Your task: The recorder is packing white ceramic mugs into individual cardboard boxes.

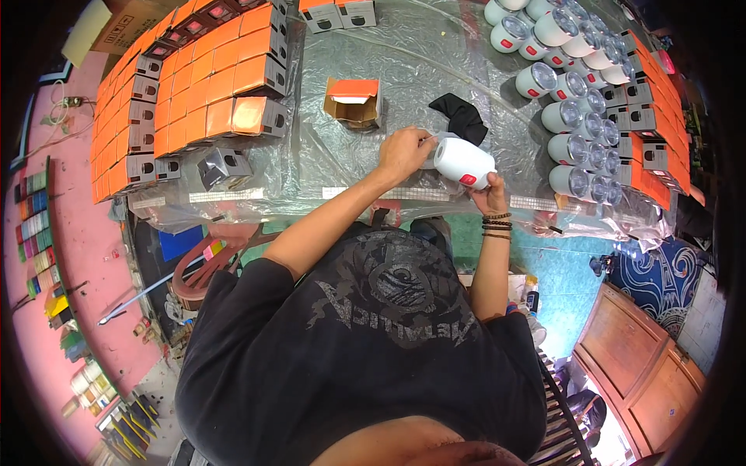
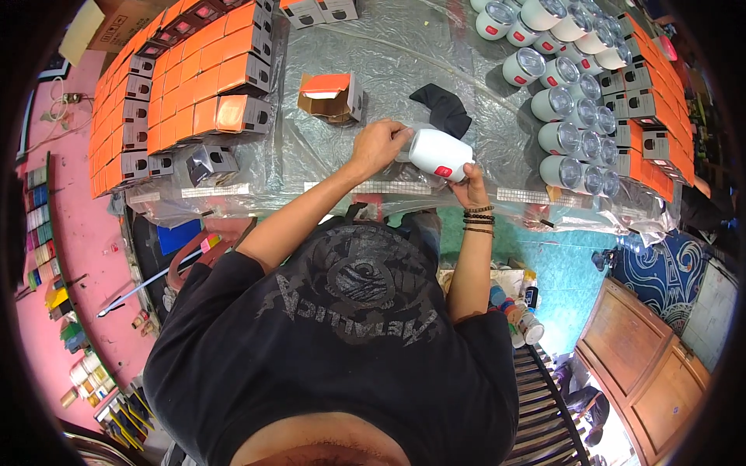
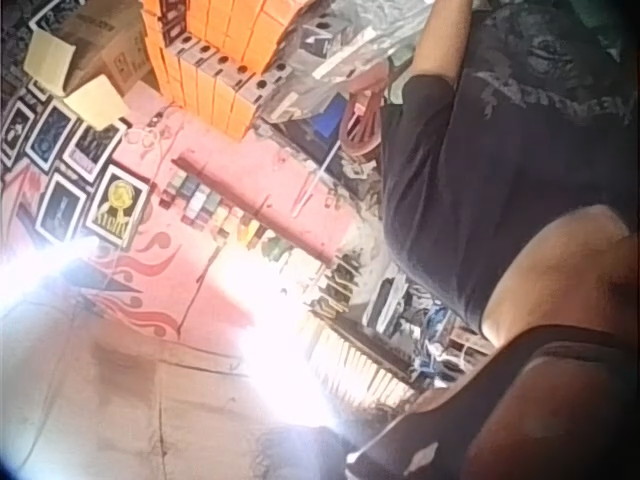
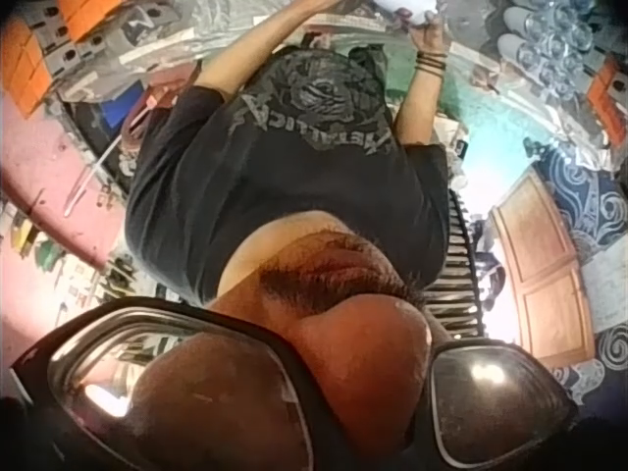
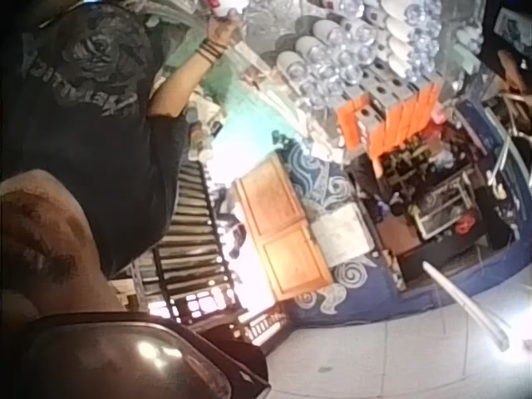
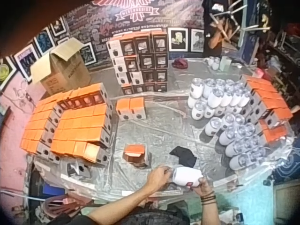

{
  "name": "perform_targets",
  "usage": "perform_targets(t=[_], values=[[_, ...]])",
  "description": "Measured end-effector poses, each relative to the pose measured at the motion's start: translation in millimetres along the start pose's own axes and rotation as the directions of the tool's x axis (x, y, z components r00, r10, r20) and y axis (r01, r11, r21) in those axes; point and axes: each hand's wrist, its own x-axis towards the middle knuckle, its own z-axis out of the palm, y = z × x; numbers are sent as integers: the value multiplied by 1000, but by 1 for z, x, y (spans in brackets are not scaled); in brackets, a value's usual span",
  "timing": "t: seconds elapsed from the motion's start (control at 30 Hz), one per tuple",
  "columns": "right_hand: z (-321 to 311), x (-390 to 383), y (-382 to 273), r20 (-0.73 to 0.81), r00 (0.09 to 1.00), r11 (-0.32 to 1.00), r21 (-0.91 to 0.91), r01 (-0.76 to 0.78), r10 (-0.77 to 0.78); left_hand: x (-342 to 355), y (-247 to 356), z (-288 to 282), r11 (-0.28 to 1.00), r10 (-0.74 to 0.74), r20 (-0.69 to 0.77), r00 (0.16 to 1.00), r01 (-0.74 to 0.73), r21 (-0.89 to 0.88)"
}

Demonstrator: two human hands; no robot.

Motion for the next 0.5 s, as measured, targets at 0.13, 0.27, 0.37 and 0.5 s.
perform_targets(t=[0.13, 0.27, 0.37, 0.5], values=[[11, -2, -2, -11, 1000, 996, -89, 8, -9, 0, -4, -3, 999, 34, 33, 999, -34, 19], [26, -3, -5, -35, 999, 978, -210, 12, -19, 0, -9, -6, 998, 65, 99, 993, -63, -21], [43, -5, -8, -67, 996, 953, -302, 29, -52, 1, -17, -11, 988, 144, 210, 967, -131, -76], [71, -11, -17, -83, 968, 811, -566, 150, -237, -4, -24, -15, 971, 210, 277, 938, -168, -168]])
